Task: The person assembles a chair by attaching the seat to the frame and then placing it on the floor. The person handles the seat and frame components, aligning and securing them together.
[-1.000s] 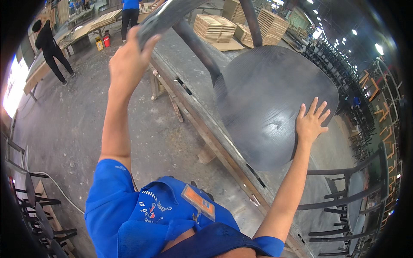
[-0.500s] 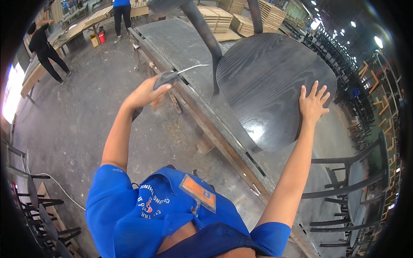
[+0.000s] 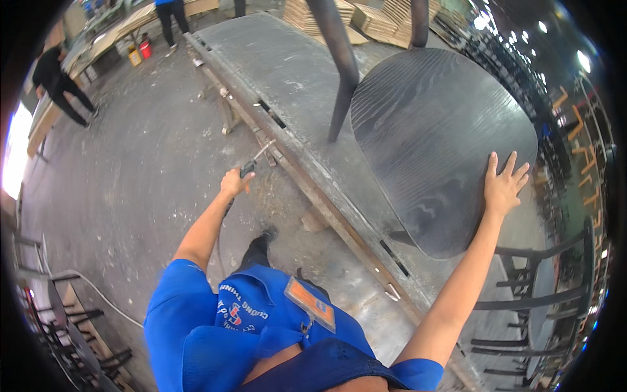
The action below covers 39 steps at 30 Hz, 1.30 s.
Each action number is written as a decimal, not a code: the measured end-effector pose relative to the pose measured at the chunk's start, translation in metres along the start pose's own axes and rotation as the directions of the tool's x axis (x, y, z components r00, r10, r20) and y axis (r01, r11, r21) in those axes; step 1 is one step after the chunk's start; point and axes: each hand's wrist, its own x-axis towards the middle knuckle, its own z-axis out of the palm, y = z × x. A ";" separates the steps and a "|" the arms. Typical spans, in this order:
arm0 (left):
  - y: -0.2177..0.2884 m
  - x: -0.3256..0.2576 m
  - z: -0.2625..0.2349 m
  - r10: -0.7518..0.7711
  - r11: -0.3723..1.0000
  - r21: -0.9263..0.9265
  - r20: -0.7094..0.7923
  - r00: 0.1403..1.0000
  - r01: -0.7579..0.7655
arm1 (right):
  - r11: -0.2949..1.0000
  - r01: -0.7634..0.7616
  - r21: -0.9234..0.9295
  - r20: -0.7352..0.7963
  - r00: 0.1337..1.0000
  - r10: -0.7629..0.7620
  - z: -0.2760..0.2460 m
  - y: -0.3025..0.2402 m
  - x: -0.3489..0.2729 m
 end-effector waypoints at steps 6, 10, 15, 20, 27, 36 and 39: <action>0.002 0.206 0.067 0.077 0.985 -0.109 -0.401 0.913 -0.131 | 0.999 0.054 -0.002 -0.057 0.997 -0.054 -0.005 -0.005 -0.008; 0.033 0.312 0.086 0.176 0.984 0.084 -0.395 0.902 -0.155 | 0.997 0.058 0.042 -0.094 0.994 -0.054 -0.014 -0.009 -0.012; 0.052 0.362 0.103 0.146 0.983 0.125 -0.076 0.986 -0.135 | 0.994 0.042 0.105 -0.119 0.992 -0.029 -0.019 -0.015 -0.007; 0.069 0.330 0.121 0.099 0.995 0.013 -0.133 0.986 -0.098 | 0.991 0.048 0.122 -0.110 0.993 -0.035 -0.017 -0.017 -0.005; 0.209 0.171 -0.031 0.223 0.081 -0.835 -0.518 0.826 -0.545 | 0.994 0.105 0.020 -0.067 0.992 -0.104 -0.018 -0.023 -0.015; 0.295 0.046 -0.208 0.152 -0.192 -0.476 -0.878 0.453 -0.858 | 0.823 0.489 0.289 0.027 0.855 -0.517 -0.055 -0.037 -0.097; 0.293 0.038 -0.205 0.133 -0.226 -0.480 -0.877 0.461 -0.848 | 0.689 0.585 0.428 0.090 0.731 -0.676 -0.076 -0.043 -0.153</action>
